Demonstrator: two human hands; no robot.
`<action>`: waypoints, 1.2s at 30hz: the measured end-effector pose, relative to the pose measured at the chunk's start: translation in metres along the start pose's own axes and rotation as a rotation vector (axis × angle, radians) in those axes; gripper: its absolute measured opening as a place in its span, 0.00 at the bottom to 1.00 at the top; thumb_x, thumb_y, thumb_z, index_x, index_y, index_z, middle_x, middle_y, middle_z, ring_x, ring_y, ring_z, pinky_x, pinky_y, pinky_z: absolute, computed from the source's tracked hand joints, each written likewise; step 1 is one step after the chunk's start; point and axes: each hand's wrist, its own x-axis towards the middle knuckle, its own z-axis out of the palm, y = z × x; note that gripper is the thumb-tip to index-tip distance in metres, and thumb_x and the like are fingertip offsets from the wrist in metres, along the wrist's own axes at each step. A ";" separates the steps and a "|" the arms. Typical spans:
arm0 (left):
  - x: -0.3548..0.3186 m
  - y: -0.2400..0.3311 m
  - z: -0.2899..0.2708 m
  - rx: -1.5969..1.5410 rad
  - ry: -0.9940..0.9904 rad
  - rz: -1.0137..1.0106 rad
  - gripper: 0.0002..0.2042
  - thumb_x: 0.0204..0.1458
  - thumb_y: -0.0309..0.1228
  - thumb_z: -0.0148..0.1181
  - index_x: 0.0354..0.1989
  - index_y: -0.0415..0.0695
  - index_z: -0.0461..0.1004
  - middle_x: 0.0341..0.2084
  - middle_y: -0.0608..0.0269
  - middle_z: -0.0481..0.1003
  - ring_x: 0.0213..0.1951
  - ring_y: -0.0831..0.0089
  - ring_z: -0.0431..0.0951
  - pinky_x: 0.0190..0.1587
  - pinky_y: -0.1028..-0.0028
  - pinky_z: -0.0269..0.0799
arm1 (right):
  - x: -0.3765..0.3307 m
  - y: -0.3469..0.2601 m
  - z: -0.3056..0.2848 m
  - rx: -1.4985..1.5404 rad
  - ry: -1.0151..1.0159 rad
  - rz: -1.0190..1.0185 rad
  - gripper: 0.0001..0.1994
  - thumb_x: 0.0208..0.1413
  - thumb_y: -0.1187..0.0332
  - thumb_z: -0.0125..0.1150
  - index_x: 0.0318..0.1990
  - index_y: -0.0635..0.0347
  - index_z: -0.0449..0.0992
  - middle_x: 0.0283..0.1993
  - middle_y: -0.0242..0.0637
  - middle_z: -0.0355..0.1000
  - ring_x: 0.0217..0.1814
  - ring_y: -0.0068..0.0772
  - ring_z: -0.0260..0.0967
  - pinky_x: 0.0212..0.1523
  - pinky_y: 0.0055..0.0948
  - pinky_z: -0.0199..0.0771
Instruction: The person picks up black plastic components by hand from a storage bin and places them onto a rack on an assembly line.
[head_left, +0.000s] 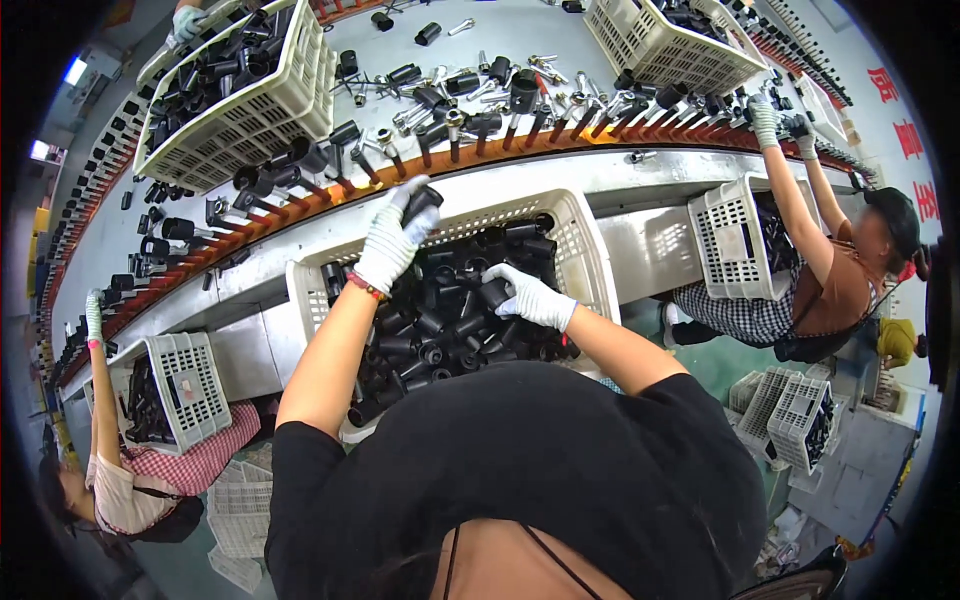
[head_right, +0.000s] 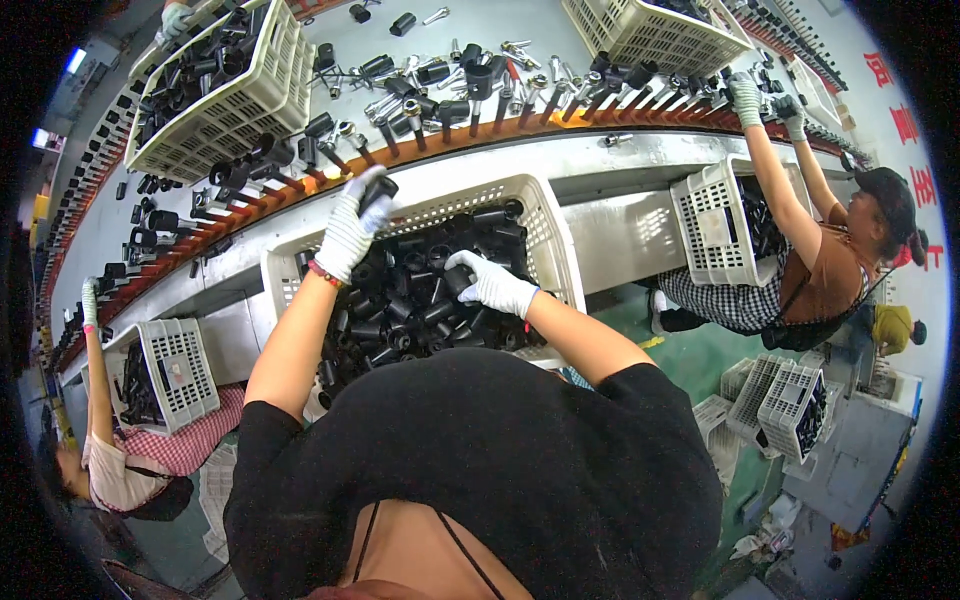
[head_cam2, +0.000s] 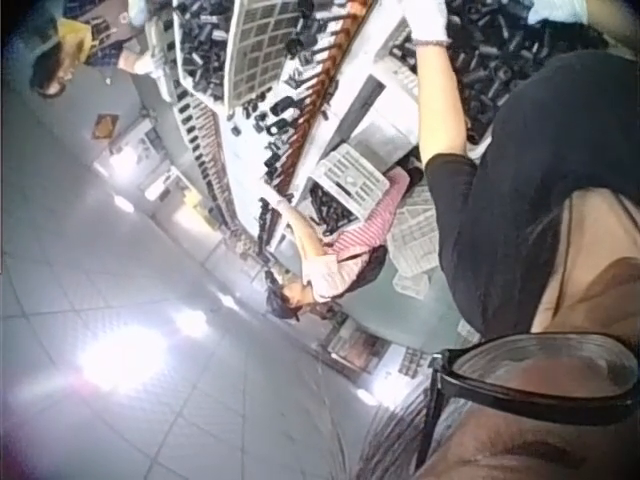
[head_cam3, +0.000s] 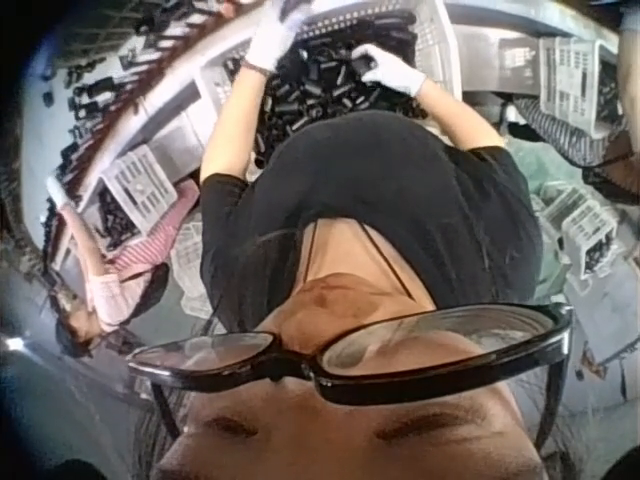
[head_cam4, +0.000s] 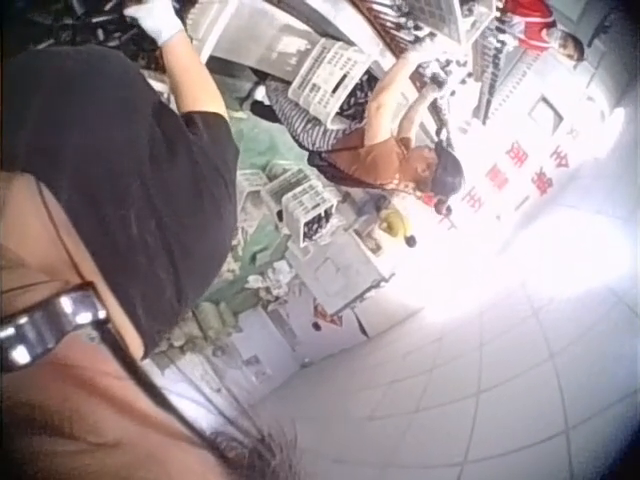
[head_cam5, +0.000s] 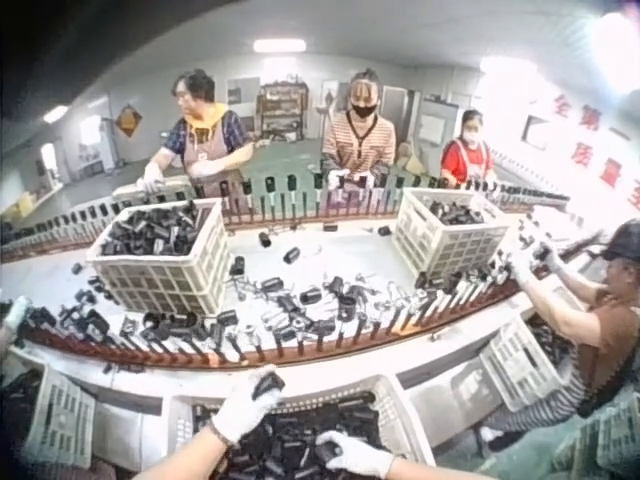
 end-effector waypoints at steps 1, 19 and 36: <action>0.014 -0.003 -0.003 0.100 0.101 0.102 0.18 0.52 0.37 0.58 0.50 0.44 0.70 0.36 0.53 0.72 0.40 0.62 0.74 0.45 0.69 0.68 | -0.002 0.005 0.002 -0.004 0.002 -0.003 0.25 0.41 0.77 0.63 0.50 0.53 0.65 0.44 0.34 0.65 0.45 0.27 0.63 0.44 0.29 0.69; 0.124 0.013 -0.076 1.060 0.049 0.079 0.14 0.45 0.39 0.59 0.36 0.43 0.75 0.34 0.54 0.75 0.39 0.57 0.73 0.45 0.63 0.68 | 0.049 -0.111 -0.128 0.608 0.957 -0.606 0.14 0.46 0.75 0.63 0.41 0.58 0.70 0.27 0.31 0.69 0.25 0.24 0.67 0.29 0.23 0.70; -0.079 -0.042 0.074 0.679 -0.767 0.131 0.21 0.45 0.38 0.57 0.49 0.47 0.70 0.40 0.56 0.70 0.45 0.59 0.72 0.46 0.61 0.69 | 0.166 -0.147 -0.092 -0.230 0.879 -0.724 0.27 0.43 0.69 0.67 0.52 0.60 0.64 0.46 0.46 0.69 0.49 0.37 0.67 0.52 0.32 0.67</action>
